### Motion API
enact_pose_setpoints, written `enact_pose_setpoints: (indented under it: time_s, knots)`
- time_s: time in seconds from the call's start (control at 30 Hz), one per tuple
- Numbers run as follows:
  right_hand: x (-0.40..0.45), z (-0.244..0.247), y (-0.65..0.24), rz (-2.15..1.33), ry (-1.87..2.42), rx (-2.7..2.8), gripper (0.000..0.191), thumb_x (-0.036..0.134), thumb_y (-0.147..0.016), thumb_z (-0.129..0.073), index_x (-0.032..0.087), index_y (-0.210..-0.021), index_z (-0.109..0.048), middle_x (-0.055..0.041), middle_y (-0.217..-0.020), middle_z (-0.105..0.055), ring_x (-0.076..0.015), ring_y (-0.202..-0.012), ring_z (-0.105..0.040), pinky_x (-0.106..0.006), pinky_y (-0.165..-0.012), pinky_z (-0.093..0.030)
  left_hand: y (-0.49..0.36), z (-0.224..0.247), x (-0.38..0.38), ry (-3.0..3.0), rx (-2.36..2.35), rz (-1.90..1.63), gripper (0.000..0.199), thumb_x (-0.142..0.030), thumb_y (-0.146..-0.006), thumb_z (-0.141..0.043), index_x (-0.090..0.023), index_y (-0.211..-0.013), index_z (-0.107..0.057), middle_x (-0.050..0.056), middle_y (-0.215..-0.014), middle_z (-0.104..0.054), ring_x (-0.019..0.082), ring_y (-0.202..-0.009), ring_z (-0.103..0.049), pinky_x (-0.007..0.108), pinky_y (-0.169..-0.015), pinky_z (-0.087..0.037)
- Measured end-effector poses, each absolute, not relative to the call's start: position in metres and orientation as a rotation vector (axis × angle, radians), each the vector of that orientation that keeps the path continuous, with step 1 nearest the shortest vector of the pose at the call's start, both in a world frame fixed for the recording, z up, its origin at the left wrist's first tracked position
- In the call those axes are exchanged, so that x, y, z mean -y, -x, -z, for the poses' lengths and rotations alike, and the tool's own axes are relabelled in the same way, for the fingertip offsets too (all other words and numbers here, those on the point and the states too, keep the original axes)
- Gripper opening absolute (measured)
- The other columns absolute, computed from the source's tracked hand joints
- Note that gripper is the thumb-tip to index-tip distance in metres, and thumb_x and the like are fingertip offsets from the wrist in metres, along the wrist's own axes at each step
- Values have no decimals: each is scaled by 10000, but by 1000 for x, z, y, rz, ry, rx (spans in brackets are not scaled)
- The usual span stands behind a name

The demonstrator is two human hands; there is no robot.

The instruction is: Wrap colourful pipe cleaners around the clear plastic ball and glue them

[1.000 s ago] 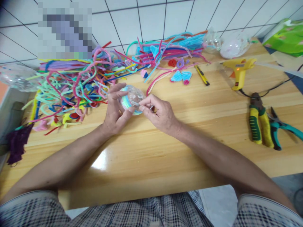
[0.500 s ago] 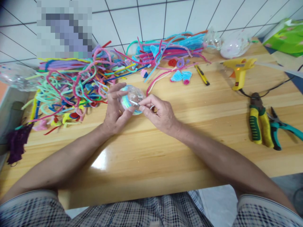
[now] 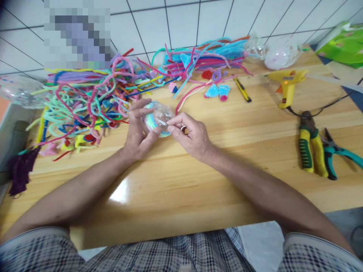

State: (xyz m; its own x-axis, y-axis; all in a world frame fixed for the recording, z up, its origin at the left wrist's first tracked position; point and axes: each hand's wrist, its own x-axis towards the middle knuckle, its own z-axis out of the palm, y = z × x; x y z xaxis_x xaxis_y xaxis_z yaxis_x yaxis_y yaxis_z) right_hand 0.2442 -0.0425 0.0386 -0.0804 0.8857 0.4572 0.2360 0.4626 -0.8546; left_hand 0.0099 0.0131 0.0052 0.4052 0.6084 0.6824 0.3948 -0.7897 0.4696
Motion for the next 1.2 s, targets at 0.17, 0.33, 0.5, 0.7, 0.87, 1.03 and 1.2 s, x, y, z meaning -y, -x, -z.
enact_pose_setpoints:
  time_s: [0.17,0.33,0.5,0.7,0.87,1.03,1.2]
  knots:
    - [42,-36,-242,-743,1003,1640,122,350,-1059,-747,233,-1023,-751,29,-801,-798,-118,-659,-680,-245,-612,-506,-11,-7,-11,-2427,-885,-1325,554,-699,-1174,-575,-355,-1587,-441,113,-1698,-544,380,-1619,-557,720,-1368,-473]
    - [44,-37,-241,-674,1000,1638,79,315,-1053,-751,245,-1017,-755,35,-795,-800,-121,-661,-695,-249,-622,-525,-11,-7,-11,-2410,-866,-1317,549,-669,-1165,-591,-384,-1605,-428,138,-1712,-534,392,-1634,-539,727,-1382,-435]
    - [42,-36,-241,-734,951,1645,78,294,-1048,-749,230,-1003,-753,37,-797,-795,-103,-628,-670,-234,-599,-497,-12,-7,-11,-2416,-844,-1356,536,-642,-1173,-594,-358,-1603,-447,154,-1681,-543,379,-1610,-561,697,-1355,-483]
    - [43,-34,-243,-751,985,1633,90,310,-1048,-750,230,-1006,-744,36,-788,-785,-108,-637,-663,-241,-615,-499,-12,-4,-13,-2413,-880,-1346,556,-692,-1162,-598,-376,-1594,-446,105,-1686,-548,376,-1611,-564,725,-1361,-479]
    - [46,-35,-243,-776,953,1658,73,274,-1044,-745,230,-986,-734,57,-735,-750,-95,-581,-625,-227,-552,-448,-12,-5,-13,-2407,-847,-1362,534,-640,-1174,-603,-369,-1606,-445,131,-1682,-543,370,-1611,-560,721,-1370,-473]
    - [41,-34,-251,-625,1042,1588,35,235,-993,-753,247,-960,-752,49,-755,-775,-120,-623,-672,-249,-566,-470,-13,-4,-13,-2405,-858,-1385,565,-677,-1164,-607,-342,-1596,-464,129,-1673,-554,385,-1587,-583,735,-1347,-503]
    - [12,-15,-276,-624,1263,1441,90,244,-977,-755,265,-890,-743,23,-770,-751,-139,-688,-681,-287,-622,-507,-12,-5,-13,-2415,-899,-1359,597,-769,-1150,-569,-361,-1573,-465,112,-1667,-573,392,-1602,-579,766,-1361,-486]
